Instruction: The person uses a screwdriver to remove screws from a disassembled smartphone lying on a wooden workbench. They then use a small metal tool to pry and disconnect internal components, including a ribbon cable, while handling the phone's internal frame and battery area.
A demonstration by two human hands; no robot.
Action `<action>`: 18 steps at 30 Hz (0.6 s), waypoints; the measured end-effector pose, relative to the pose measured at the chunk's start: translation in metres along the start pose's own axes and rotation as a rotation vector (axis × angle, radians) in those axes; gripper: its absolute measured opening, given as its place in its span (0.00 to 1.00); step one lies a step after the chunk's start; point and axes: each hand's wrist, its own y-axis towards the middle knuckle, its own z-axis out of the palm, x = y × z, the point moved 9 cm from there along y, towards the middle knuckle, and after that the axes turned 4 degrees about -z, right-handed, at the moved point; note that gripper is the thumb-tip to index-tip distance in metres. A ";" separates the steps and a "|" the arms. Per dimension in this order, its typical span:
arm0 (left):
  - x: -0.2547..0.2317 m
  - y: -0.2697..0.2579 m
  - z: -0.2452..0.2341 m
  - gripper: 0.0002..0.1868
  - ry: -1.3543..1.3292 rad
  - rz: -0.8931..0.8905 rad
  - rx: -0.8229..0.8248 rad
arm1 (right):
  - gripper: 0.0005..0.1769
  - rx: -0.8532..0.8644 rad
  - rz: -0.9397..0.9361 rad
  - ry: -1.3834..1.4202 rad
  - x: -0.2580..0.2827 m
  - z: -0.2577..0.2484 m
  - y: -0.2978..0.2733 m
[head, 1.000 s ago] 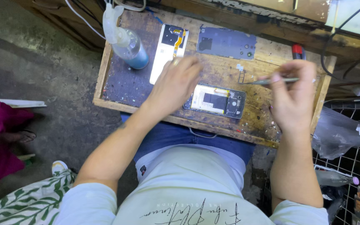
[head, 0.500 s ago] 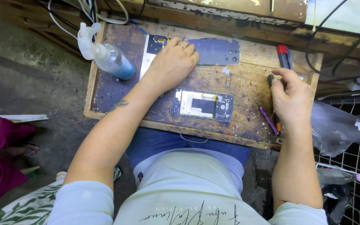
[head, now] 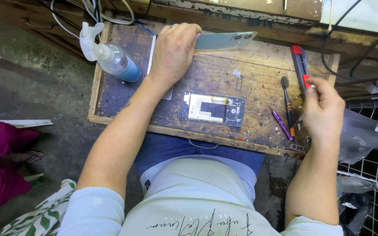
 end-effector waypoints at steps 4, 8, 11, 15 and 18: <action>0.006 0.004 0.005 0.01 -0.033 -0.026 -0.018 | 0.13 -0.044 0.298 0.217 -0.045 -0.017 -0.006; 0.003 0.005 0.012 0.01 -0.018 0.022 -0.026 | 0.11 -0.068 0.093 0.058 -0.059 -0.042 -0.011; -0.006 0.004 0.014 0.04 0.016 0.137 -0.046 | 0.11 -0.064 0.122 -0.029 -0.082 -0.041 -0.022; -0.014 -0.009 0.030 0.04 0.127 0.243 0.141 | 0.15 -0.103 0.086 0.004 -0.092 -0.036 -0.033; -0.023 -0.017 0.038 0.03 0.192 0.285 0.198 | 0.18 -0.122 0.107 0.019 -0.096 -0.035 -0.039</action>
